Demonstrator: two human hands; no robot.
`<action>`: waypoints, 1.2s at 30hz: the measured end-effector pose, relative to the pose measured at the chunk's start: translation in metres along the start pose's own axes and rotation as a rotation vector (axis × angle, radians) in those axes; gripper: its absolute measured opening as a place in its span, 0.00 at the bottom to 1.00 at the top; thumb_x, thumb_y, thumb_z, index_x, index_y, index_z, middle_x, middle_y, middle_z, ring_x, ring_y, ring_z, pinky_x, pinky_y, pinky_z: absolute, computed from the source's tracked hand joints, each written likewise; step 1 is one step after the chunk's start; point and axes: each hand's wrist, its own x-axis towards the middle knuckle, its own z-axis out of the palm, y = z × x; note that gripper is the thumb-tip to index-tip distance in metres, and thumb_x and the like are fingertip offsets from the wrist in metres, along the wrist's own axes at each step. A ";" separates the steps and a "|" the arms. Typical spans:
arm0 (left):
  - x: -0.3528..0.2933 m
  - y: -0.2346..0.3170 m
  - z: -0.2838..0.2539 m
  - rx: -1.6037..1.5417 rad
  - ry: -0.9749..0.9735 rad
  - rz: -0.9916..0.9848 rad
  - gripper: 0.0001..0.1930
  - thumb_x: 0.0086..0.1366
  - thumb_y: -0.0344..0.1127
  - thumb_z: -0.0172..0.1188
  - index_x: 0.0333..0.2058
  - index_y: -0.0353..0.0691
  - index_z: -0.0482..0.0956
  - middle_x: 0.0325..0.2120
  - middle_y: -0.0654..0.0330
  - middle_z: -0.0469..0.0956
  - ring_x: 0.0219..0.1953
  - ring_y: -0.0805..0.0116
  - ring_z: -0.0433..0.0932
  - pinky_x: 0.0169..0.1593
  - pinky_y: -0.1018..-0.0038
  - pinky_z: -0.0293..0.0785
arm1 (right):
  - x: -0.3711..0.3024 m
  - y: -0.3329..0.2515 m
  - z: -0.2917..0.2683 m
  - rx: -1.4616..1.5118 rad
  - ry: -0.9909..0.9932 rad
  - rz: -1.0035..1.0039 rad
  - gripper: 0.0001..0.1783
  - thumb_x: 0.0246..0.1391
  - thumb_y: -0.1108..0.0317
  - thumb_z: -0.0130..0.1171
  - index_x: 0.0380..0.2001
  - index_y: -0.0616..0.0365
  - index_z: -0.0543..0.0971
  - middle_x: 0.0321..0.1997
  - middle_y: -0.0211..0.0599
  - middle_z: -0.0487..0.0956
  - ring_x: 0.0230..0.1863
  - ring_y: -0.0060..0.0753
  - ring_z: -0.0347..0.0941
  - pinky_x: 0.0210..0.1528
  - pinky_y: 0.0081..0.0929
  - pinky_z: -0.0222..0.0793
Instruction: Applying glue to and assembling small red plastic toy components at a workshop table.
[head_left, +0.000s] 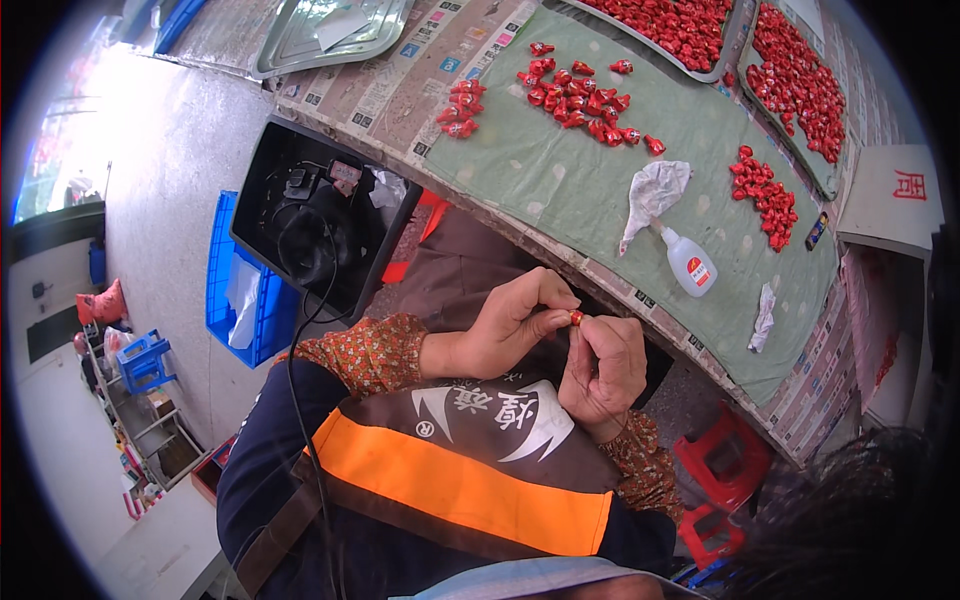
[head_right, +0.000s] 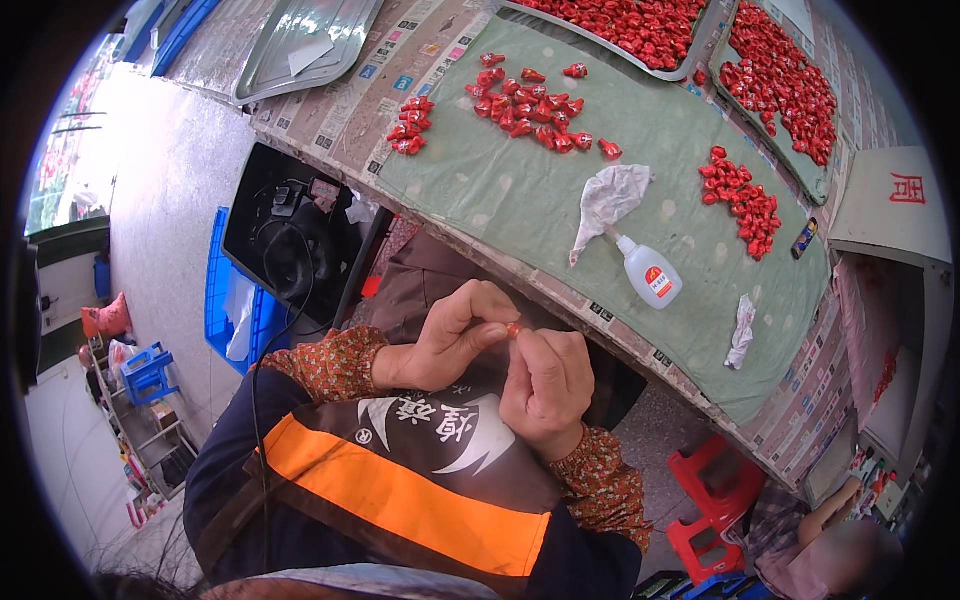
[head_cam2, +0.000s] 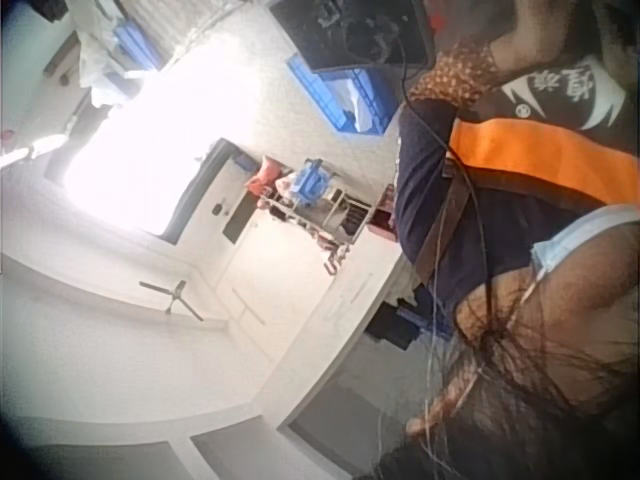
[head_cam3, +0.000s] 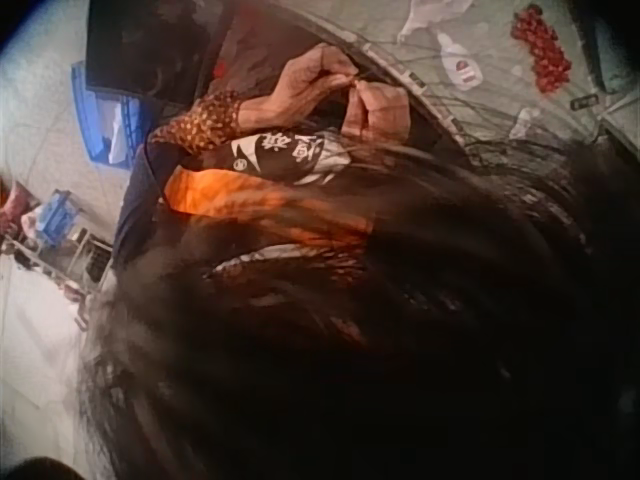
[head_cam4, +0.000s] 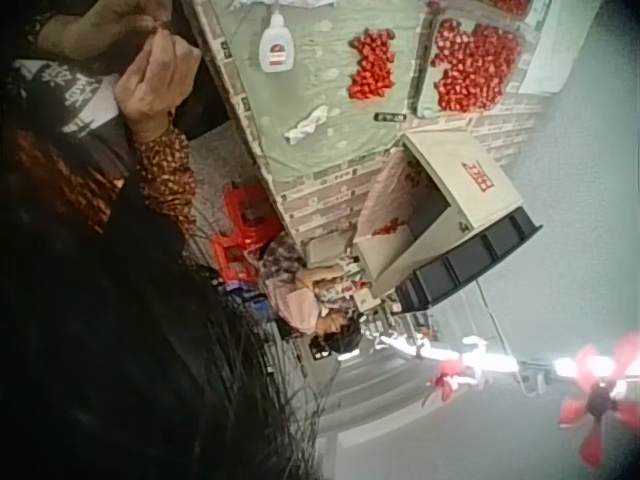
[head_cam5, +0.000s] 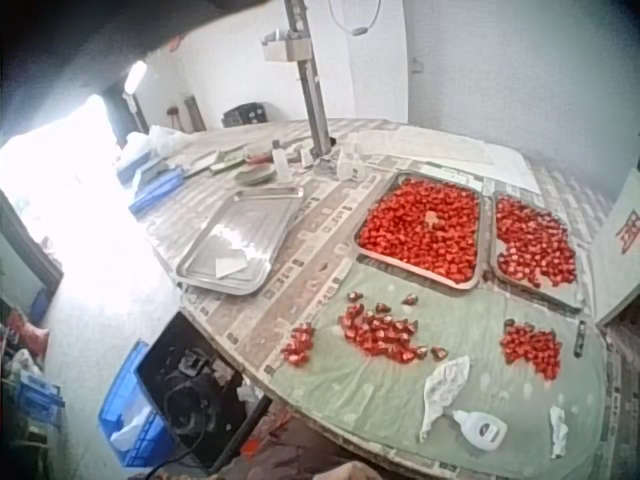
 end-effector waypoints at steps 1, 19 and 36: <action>0.000 0.000 0.000 0.012 0.001 0.023 0.05 0.70 0.24 0.59 0.42 0.34 0.73 0.38 0.57 0.76 0.37 0.70 0.77 0.40 0.75 0.75 | -0.001 0.000 0.000 0.005 -0.003 -0.014 0.17 0.48 0.86 0.65 0.44 0.65 0.77 0.33 0.44 0.77 0.29 0.45 0.73 0.30 0.36 0.69; 0.003 0.002 -0.005 0.078 -0.047 0.117 0.09 0.65 0.22 0.63 0.41 0.34 0.73 0.38 0.54 0.76 0.39 0.60 0.78 0.43 0.69 0.75 | -0.006 0.003 -0.001 -0.002 0.008 -0.064 0.18 0.48 0.86 0.65 0.44 0.65 0.78 0.35 0.43 0.78 0.30 0.44 0.74 0.31 0.34 0.71; 0.010 0.012 -0.022 -0.331 -0.178 -0.254 0.09 0.74 0.27 0.56 0.50 0.34 0.73 0.44 0.62 0.73 0.47 0.78 0.74 0.50 0.78 0.74 | -0.003 0.010 -0.002 0.207 -0.036 0.081 0.13 0.51 0.85 0.65 0.40 0.62 0.77 0.36 0.45 0.79 0.34 0.38 0.76 0.39 0.28 0.73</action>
